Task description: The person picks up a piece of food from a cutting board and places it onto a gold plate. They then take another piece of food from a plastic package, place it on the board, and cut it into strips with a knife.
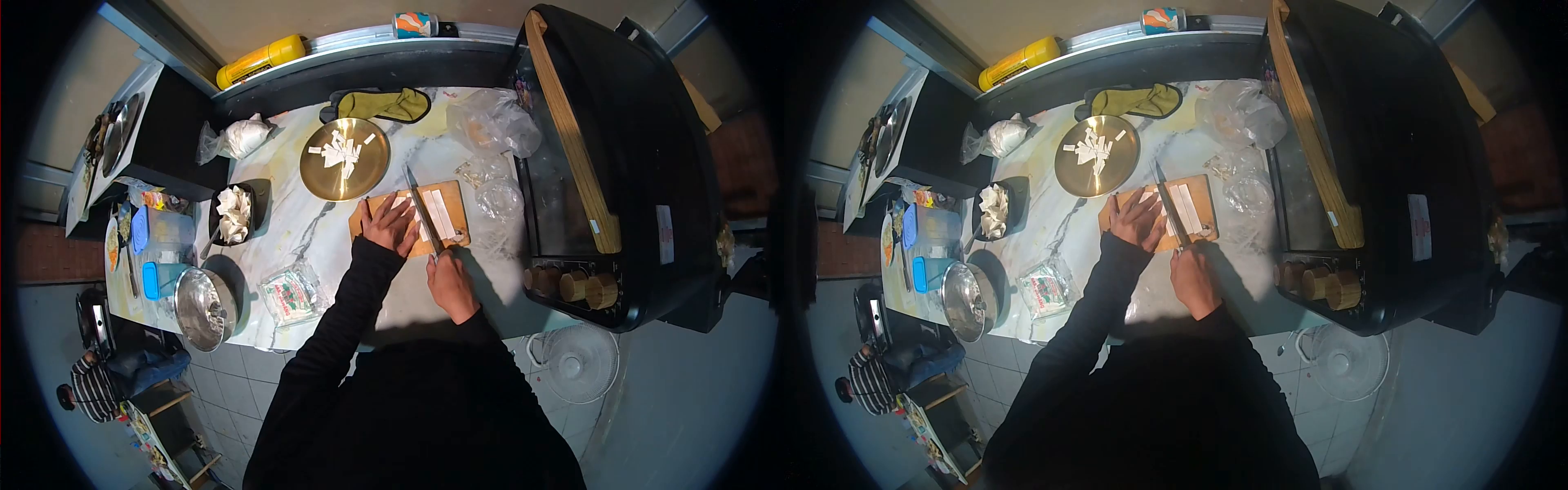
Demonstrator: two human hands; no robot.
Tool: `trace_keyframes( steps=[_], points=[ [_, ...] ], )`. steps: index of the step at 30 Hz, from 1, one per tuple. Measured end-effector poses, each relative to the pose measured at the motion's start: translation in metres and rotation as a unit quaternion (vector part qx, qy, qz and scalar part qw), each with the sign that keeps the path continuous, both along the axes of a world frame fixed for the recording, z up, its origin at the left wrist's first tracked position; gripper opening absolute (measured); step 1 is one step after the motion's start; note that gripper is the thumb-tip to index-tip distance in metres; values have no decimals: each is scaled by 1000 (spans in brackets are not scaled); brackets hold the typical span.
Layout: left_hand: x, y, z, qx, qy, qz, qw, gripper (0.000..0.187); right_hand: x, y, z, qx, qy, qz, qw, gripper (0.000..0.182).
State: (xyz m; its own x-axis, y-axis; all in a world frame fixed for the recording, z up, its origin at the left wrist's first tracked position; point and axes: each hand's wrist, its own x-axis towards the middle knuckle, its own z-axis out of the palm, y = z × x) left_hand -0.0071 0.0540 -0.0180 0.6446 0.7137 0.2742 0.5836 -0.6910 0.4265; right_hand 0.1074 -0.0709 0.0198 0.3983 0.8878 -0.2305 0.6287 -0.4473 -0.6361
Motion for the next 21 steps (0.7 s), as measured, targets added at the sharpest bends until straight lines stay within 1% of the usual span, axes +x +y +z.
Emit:
trace_keyframes(
  steps=[4, 8, 11, 13, 20, 21],
  points=[
    [0, 1, -1, 11, -5, -3, 1000, 37, -1, 2, -1, -36, -12, -15, 999, 28],
    [-1, 1, -2, 8, -9, -2, 1000, 38, -4, 0, -1, -12, -31, -9, 999, 28],
    [-1, 1, -1, 7, -11, -2, 1000, 38, -5, 0, 3, -23, -45, -1, 999, 27],
    [-1, 1, -1, 8, -10, -3, 1000, 39, -7, 0, 2, -31, -75, 7, 997, 27],
    [0, 1, -4, 10, 1, 3, 1000, 41, -9, -1, -7, -21, -79, -5, 997, 27],
    [0, 2, -6, 11, 2, 3, 1000, 41, -8, 0, -7, -28, -64, -6, 998, 27]
  ],
)
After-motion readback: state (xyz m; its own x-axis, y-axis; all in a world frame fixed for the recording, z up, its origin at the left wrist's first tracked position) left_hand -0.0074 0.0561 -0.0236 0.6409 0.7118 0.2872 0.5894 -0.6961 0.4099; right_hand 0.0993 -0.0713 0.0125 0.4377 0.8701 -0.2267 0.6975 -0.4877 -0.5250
